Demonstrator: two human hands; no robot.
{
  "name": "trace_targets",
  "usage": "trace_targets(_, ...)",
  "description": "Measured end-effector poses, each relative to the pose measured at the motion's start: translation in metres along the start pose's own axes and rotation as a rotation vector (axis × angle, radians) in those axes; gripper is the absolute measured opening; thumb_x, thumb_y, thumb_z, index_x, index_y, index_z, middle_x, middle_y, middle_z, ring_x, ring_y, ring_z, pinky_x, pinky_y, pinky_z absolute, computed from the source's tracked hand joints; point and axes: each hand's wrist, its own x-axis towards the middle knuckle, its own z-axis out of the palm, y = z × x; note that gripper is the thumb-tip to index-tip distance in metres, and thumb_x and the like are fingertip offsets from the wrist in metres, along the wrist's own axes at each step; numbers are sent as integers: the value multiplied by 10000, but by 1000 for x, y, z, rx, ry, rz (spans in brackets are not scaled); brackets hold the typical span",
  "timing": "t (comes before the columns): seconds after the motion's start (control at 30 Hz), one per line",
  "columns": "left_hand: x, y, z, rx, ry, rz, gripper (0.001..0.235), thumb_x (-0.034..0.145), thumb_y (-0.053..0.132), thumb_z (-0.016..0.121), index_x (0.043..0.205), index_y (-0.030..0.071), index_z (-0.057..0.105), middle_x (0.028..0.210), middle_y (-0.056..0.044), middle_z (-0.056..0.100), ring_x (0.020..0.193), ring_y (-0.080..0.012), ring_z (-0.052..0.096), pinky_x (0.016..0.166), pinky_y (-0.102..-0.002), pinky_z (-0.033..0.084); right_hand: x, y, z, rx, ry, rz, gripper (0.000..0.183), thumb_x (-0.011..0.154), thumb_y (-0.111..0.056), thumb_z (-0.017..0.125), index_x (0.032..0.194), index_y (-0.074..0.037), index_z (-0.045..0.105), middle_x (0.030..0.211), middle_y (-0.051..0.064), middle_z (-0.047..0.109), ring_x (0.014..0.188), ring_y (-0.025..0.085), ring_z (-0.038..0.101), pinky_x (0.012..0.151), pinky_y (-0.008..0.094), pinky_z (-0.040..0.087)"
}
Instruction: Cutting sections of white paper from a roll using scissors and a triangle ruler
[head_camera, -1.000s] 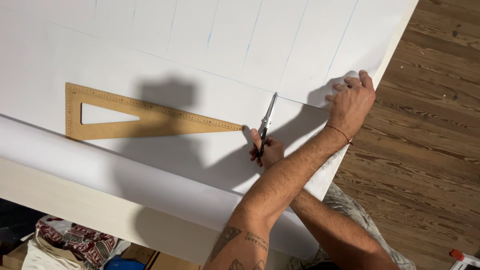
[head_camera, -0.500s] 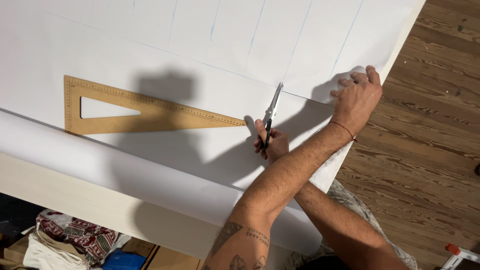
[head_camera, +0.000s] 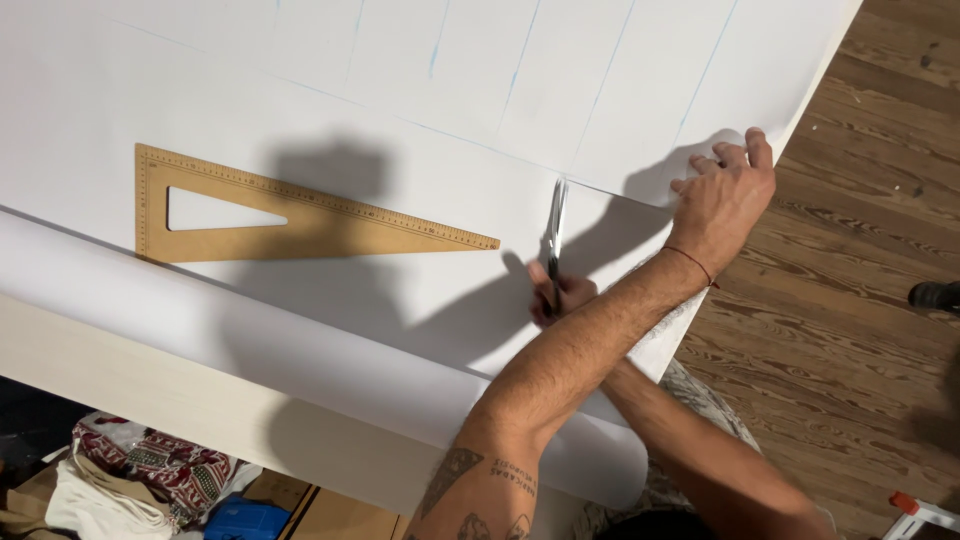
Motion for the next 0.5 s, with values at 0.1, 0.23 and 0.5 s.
trace_targets(0.1,3,-13,-6,-97,-31,-43,360,972,12,556,1325,29,626,991,-291,706,833,-471,737,575,-693,521,-1,50,-81,250,-197,181,370,938,-331,790,944,29,701,781,127,701,679,288,732,432,244,521)
trace_targets(0.23,-6,-80,-42,-556,-102,67,626,831,3,724,1418,21,508,1300,-275,634,1217,-459,658,1003,-526,576,-87,-38,-188,-355,-53,141,520,788,-368,868,672,86,642,530,251,597,457,280,610,321,313,434)
trace_targets(0.5,-32,-197,-149,-228,105,-231,100,978,136,712,1067,93,725,1060,-48,659,988,-275,590,913,-425,478,-37,-170,-205,-725,-207,92,477,874,-365,783,699,73,708,538,185,660,394,223,536,373,292,309)
